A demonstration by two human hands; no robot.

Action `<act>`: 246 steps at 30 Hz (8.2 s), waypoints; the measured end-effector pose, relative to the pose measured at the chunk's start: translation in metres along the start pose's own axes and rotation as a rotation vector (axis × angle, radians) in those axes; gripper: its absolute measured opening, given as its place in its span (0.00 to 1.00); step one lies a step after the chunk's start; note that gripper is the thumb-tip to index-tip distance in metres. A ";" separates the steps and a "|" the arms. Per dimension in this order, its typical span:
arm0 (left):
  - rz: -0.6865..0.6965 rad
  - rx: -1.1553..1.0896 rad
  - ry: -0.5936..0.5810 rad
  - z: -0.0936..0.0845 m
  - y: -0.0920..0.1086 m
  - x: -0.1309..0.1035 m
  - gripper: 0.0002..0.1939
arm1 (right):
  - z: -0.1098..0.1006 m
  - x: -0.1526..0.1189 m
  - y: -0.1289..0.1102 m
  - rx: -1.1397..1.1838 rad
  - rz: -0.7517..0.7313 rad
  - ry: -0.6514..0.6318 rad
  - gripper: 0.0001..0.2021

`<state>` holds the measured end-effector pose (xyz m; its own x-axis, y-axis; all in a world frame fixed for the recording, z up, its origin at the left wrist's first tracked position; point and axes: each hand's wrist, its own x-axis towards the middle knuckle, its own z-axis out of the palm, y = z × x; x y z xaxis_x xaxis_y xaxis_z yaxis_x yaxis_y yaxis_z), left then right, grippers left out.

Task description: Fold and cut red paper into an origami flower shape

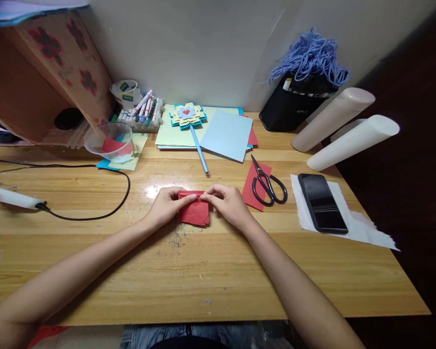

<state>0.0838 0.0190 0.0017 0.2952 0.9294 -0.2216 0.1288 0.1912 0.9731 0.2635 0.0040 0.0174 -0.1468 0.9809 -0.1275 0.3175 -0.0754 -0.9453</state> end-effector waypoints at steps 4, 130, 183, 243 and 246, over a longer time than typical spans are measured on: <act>0.009 -0.014 -0.006 -0.001 0.000 0.000 0.17 | 0.001 0.000 0.002 0.032 -0.005 -0.007 0.11; -0.067 -0.120 -0.309 -0.015 0.018 0.002 0.15 | -0.011 -0.009 0.005 -0.869 -0.991 0.276 0.10; -0.075 0.028 -0.392 -0.014 0.018 0.003 0.10 | 0.003 -0.005 -0.004 -0.645 -0.643 0.212 0.03; 0.015 0.043 -0.194 -0.007 0.005 0.000 0.17 | 0.017 0.000 0.003 0.428 0.144 0.075 0.19; 0.011 0.069 -0.183 -0.007 0.004 0.000 0.18 | 0.016 0.001 0.002 0.436 0.165 0.066 0.19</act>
<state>0.0776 0.0225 0.0062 0.4631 0.8574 -0.2245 0.1867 0.1532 0.9704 0.2494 0.0016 0.0111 -0.0634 0.9578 -0.2805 -0.0932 -0.2855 -0.9538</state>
